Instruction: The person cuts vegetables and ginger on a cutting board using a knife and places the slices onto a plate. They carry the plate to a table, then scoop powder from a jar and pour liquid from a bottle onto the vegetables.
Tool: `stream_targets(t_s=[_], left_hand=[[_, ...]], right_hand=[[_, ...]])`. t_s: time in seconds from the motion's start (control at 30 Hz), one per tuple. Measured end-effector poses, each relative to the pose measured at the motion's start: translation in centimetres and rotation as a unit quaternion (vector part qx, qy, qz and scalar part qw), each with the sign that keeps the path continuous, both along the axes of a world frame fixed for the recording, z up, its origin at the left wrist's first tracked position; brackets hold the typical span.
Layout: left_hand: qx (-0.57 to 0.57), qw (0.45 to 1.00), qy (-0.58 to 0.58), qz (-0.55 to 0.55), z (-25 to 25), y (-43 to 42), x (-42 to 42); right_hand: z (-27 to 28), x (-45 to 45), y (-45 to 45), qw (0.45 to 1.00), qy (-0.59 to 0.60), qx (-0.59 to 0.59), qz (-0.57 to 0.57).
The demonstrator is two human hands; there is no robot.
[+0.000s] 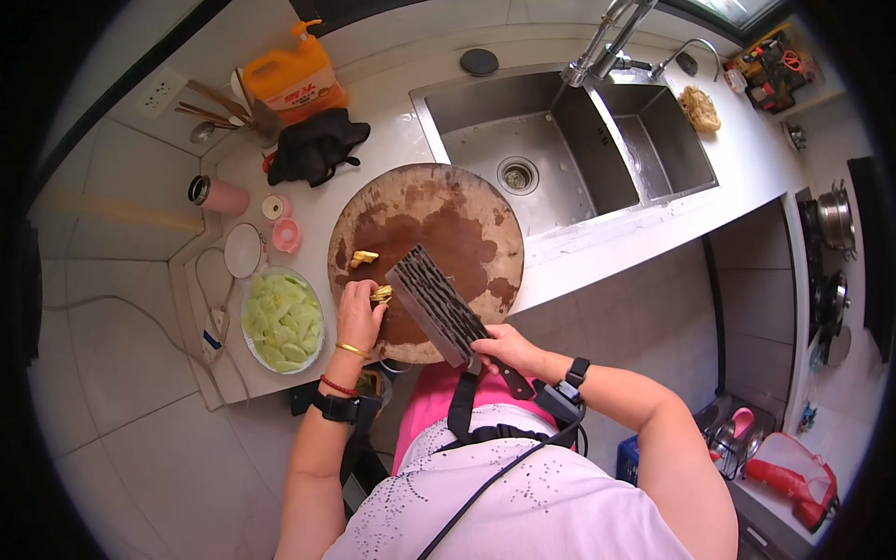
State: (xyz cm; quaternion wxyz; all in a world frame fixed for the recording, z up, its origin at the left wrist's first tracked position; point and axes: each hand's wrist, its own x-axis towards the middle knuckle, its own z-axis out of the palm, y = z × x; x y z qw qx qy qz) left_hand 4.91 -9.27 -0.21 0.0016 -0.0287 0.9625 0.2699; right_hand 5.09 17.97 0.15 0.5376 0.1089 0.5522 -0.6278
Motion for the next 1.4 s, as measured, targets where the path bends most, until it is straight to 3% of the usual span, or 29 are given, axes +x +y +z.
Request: stream_targets(t_s=[0.3,0.47,0.57,0.67,0.77,0.83,0.87,0.93,1.1,1.17,1.2,1.27,1.4], left_hand=[[0.045,0.993,0.086,0.069,-1.4,0.4,1.2],[0.156,0.972,0.062,0.164,-0.3,-0.5,2.6],[0.148,0.961,0.133,0.191,1.6,-3.1,3.5],[0.034,0.951,0.211,0.222,2.1,-8.0,4.3],[0.04,0.938,0.181,0.292,3.6,-13.1,5.1],[0.157,0.921,0.126,0.335,3.4,-16.1,5.6],[0.157,0.918,0.128,0.341,3.4,-17.1,5.9],[0.157,0.921,0.114,0.338,3.6,-18.3,6.3],[0.151,0.922,0.151,0.322,4.0,-19.4,6.6],[0.255,0.899,0.076,0.348,5.2,-19.3,7.0],[0.255,0.899,0.077,0.347,5.1,-19.2,7.4],[0.247,0.917,0.011,0.314,4.5,-18.9,8.4],[0.192,0.949,0.021,0.249,3.5,-18.4,9.2]], right_hand=[[0.2,0.3,-1.9,0.998,0.007,-0.014,0.056],[1.8,-0.4,-4.9,0.996,0.007,-0.038,0.085],[4.5,-1.9,-8.3,0.988,0.064,-0.015,0.143],[4.8,-2.4,-12.1,0.978,0.094,-0.073,0.172],[5.7,-2.9,-14.8,0.971,0.109,-0.094,0.19],[6.3,-3.3,-15.7,0.969,0.132,-0.083,0.194],[6.5,-3.6,-15.8,0.967,0.133,-0.083,0.201],[6.8,-4.2,-15.6,0.945,0.224,-0.049,0.232],[8.7,-4.9,-14.9,0.941,0.245,-0.009,0.235],[9.4,-5.1,-14.4,0.928,0.273,0.005,0.254],[9.5,-5.2,-14.1,0.928,0.274,0.005,0.253],[9.3,-5.2,-13.1,0.934,0.27,0.004,0.234],[9.9,-5.3,-11.3,0.936,0.274,0.042,0.218]])
